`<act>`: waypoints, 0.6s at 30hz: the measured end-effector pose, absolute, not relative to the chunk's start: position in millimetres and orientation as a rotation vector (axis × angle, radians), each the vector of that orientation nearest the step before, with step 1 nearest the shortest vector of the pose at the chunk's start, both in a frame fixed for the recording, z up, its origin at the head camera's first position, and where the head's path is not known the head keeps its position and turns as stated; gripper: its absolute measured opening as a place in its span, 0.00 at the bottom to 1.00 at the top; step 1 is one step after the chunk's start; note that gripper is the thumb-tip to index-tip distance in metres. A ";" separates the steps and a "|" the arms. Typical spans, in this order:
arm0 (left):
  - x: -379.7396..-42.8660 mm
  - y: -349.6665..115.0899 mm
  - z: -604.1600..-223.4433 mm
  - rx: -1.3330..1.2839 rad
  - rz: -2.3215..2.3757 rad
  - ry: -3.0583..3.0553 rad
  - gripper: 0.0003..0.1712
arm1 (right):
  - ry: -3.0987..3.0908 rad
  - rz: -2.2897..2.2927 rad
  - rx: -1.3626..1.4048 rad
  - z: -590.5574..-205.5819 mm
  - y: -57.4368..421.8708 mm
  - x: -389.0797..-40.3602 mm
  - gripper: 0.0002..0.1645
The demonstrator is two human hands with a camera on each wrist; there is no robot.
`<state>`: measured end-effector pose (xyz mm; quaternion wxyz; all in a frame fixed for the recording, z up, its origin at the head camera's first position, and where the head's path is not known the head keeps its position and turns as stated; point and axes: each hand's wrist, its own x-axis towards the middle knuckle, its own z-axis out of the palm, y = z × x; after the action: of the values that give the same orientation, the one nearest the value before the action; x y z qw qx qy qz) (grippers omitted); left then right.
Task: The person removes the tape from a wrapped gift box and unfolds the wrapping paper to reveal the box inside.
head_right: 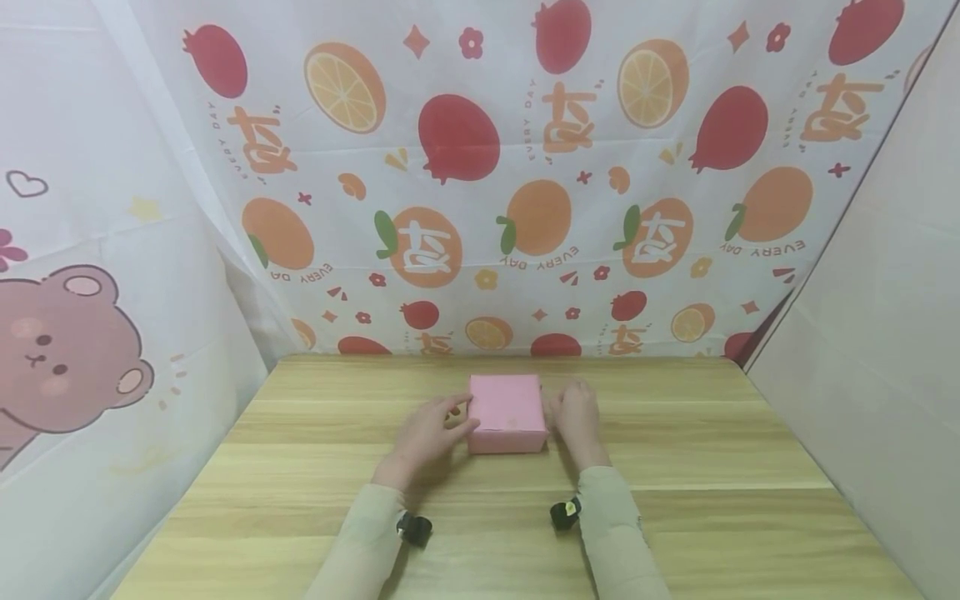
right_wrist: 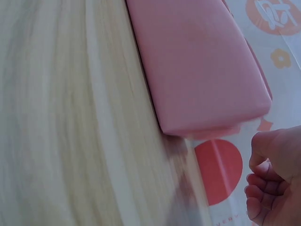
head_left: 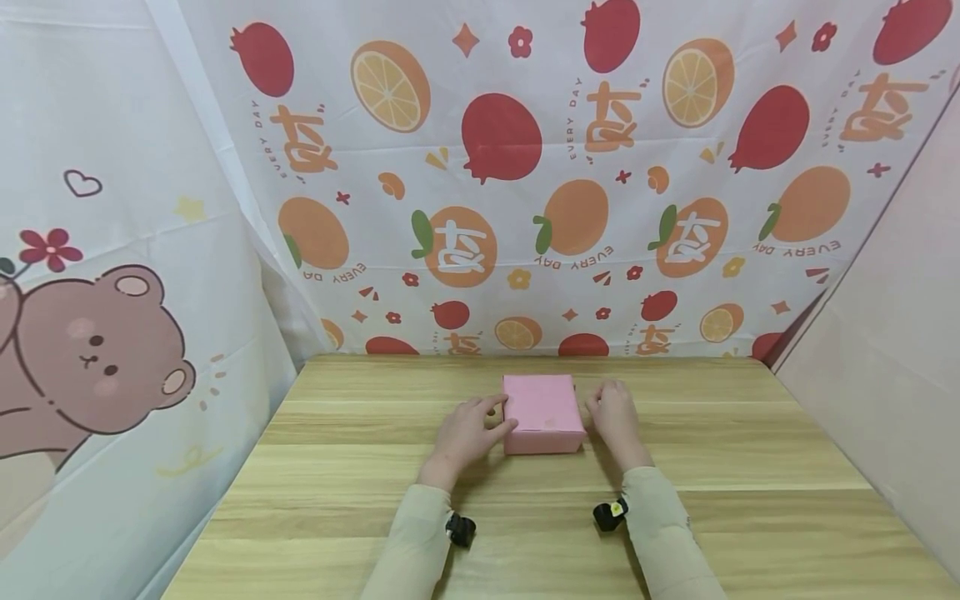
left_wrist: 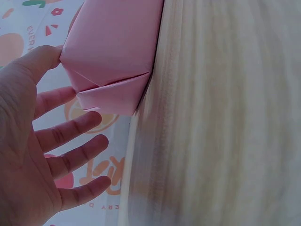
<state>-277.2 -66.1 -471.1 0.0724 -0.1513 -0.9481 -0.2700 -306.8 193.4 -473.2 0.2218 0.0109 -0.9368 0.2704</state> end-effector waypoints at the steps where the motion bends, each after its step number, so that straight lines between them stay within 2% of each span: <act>1: -277.1 -66.2 -470.9 -0.456 -0.812 -2.848 0.33 | -2.583 0.755 0.025 -473.5 194.8 -306.5 0.04; 6: -278.5 -66.6 -471.2 -0.461 -0.816 -2.841 0.33 | -2.608 0.852 -0.001 -472.9 199.6 -306.9 0.06; 13: -279.0 -66.8 -469.9 -0.462 -0.820 -2.843 0.33 | -2.748 1.022 -0.029 -468.6 198.0 -310.9 0.26; 18: -277.6 -67.0 -468.8 -0.467 -0.836 -2.835 0.33 | -2.765 1.063 -0.012 -467.5 192.9 -312.0 0.23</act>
<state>-277.6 -67.0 -468.8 0.0745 -0.1558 -0.9448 -0.2786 -312.0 192.9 -467.5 0.0894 -0.0040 -0.9296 0.3575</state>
